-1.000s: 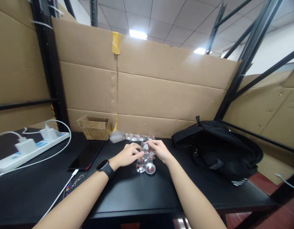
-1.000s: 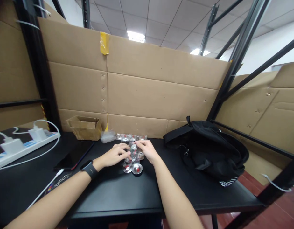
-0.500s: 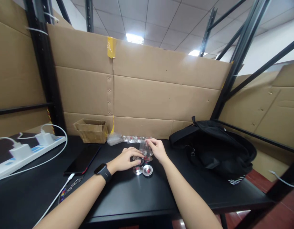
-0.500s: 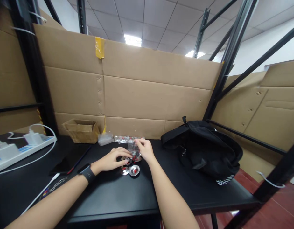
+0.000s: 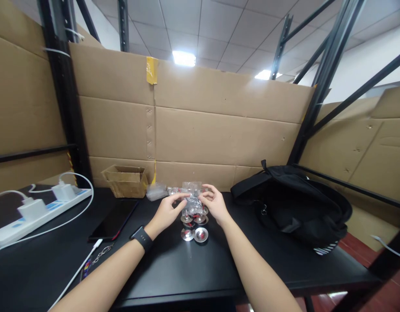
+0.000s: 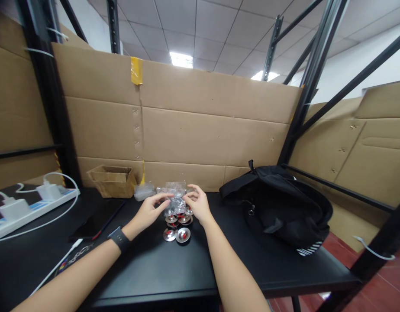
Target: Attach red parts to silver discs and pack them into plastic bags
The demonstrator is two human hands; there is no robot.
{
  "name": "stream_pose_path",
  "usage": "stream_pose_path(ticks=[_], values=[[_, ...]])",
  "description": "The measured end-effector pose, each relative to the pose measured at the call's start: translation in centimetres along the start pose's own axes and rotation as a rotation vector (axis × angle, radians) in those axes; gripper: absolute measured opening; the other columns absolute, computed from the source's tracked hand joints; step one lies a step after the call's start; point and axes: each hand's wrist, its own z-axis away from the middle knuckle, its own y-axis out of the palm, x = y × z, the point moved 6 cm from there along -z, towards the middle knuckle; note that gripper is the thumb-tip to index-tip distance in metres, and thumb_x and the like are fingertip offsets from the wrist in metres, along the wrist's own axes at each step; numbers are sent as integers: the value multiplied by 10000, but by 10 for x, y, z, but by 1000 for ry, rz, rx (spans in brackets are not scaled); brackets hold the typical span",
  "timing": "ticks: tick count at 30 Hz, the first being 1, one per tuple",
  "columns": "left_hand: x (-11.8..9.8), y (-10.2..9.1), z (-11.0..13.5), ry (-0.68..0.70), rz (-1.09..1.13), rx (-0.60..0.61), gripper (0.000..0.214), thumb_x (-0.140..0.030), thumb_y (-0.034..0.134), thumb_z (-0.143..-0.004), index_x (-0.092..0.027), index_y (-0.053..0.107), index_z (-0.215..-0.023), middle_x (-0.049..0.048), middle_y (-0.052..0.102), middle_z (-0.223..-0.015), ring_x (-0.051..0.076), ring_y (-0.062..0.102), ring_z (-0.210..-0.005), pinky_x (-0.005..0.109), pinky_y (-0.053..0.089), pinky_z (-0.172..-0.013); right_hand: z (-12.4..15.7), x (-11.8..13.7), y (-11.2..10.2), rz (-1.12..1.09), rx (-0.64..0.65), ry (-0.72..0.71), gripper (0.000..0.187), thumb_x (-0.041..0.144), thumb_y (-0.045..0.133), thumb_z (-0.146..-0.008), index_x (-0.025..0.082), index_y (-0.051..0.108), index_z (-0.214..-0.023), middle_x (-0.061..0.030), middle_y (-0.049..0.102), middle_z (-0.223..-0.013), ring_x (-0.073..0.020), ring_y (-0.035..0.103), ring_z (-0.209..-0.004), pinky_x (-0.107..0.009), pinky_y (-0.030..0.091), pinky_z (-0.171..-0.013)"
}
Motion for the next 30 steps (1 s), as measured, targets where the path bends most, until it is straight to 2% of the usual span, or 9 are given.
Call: stream_pose_path(ticks=[3, 8, 13, 17, 19, 21, 23, 26, 30], values=[[7, -1, -1, -17, 25, -34, 304, -377, 574, -951, -212, 744, -1143, 80, 749, -1181, 246, 697, -1066, 389, 543, -962, 1, -1, 4, -27, 26, 26, 544, 346, 858, -675, 206, 614, -1141, -5, 717, -760, -175, 676, -673, -309, 544, -705], [9, 2, -1, 0, 14, 17, 281, -337, 569, -938, -205, 728, -1128, 84, 741, -1131, 218, 703, -948, 362, 567, -876, 4, -4, 10, -48, 72, 53, 546, 374, 863, -670, 223, 620, -1135, -6, 726, -807, -175, 687, -669, -304, 548, -676], [-14, -10, 4, 139, -310, -116, 308, -381, 609, -920, -239, 669, -1187, 94, 614, -1242, 258, 584, -1190, 414, 463, -1038, 2, -7, 7, -13, 32, 67, 549, 377, 883, -641, 221, 622, -1098, 5, 712, -727, -191, 688, -639, -314, 545, -655], [-29, 11, 11, 309, -522, 112, 402, -412, 731, -832, -259, 654, -1195, 84, 611, -1245, 294, 552, -1207, 432, 433, -1004, 3, -7, 8, 8, 38, 83, 565, 380, 886, -637, 216, 618, -1106, -10, 734, -732, -188, 674, -613, -324, 544, -653], [-28, 19, 12, 346, -586, 152, 240, -276, 604, -931, -248, 664, -1162, 76, 648, -1181, 257, 584, -1132, 399, 438, -946, 4, -7, 11, 2, 68, 90, 573, 376, 878, -652, 211, 610, -1132, -20, 745, -756, -186, 672, -623, -328, 547, -664], [-23, 21, 10, 349, -641, 145, 274, -145, 471, -971, -241, 682, -1117, 70, 676, -1103, 228, 603, -1051, 375, 439, -898, 4, -8, 12, 14, 73, 91, 543, 391, 854, -682, 207, 614, -1133, -26, 745, -777, -183, 671, -645, -315, 538, -656], [-14, 13, 4, 314, -717, 110, 310, -120, 447, -970, -242, 699, -1103, 76, 687, -1083, 234, 601, -1020, 381, 439, -883, 2, -9, 10, 50, 47, 81, 485, 414, 819, -713, 208, 631, -1110, -26, 732, -803, -181, 667, -677, -287, 512, -620], [9, -18, -5, 172, -870, -10, 326, -164, 439, -981, -241, 720, -1126, 107, 685, -1142, 274, 586, -1052, 415, 436, -887, -3, -12, 4, 114, 17, 59, 423, 430, 775, -746, 208, 656, -1086, -25, 702, -838, -182, 655, -717, -263, 476, -580], [52, -54, -9, -96, -1000, -33, 379, -194, 396, -989, -225, 698, -1216, 142, 669, -1223, 304, 563, -1160, 446, 406, -953, -8, -14, -3, 212, -1, -18, 381, 405, 743, -774, 186, 668, -1077, -42, 702, -878, -190, 659, -809, -301, 516, -728]])
